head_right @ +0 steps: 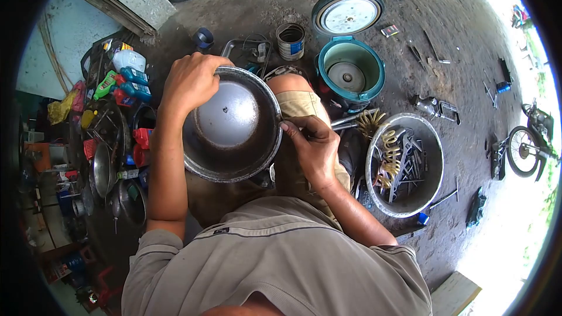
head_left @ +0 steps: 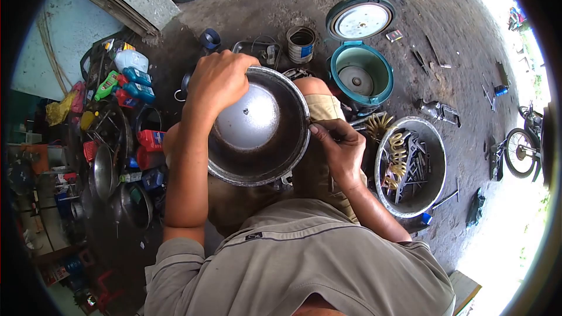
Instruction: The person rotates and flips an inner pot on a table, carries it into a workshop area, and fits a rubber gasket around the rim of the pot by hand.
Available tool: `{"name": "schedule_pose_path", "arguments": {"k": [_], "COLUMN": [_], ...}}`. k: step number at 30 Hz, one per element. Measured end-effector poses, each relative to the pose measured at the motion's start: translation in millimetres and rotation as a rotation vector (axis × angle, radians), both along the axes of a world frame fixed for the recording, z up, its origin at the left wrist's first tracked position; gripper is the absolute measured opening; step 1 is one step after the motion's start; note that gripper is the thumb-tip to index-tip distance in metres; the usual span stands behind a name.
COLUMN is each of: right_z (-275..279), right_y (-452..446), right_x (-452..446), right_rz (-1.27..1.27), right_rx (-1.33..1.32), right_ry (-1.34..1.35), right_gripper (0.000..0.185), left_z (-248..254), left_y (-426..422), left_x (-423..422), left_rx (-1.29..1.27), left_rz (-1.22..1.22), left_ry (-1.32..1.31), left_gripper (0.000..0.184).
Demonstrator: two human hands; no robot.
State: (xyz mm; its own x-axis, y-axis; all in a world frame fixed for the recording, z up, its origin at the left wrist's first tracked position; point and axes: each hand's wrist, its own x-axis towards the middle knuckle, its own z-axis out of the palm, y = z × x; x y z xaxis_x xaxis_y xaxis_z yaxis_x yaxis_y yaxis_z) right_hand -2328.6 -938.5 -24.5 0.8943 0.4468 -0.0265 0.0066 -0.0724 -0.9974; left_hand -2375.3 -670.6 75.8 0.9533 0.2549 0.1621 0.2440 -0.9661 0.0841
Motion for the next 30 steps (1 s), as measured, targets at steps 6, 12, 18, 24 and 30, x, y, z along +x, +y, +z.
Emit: {"name": "schedule_pose_path", "arguments": {"k": [6,12,18,24,30], "right_z": [0.3,10.2,27.3,3.6,30.7], "right_y": [4.7,26.2,64.2,14.2,52.0], "right_x": [-0.8,12.9,38.9,17.6,48.7], "right_rz": [0.026,-0.016,0.089,0.107,0.142], "right_rx": [0.059,-0.002,0.083,-0.146,-0.169], "right_ry": [0.101,-0.072,-0.152,0.01,-0.216], "right_gripper": [0.017,0.019,0.017,0.019,0.031], "left_z": [0.5,-5.3,-7.3,-9.2,-6.5], "left_y": [0.3,3.1,3.2,9.0,7.5], "left_x": [-1.7,-3.3,-3.9,-0.6,0.4], "left_rx": [-0.036,-0.03,0.004,-0.024,-0.025], "left_rz": [-0.001,-0.054,-0.057,-0.055,-0.094], "left_ry": [0.013,-0.033,-0.04,0.007,-0.027], "left_gripper": [0.034,0.035,0.033,0.035,0.036]}}
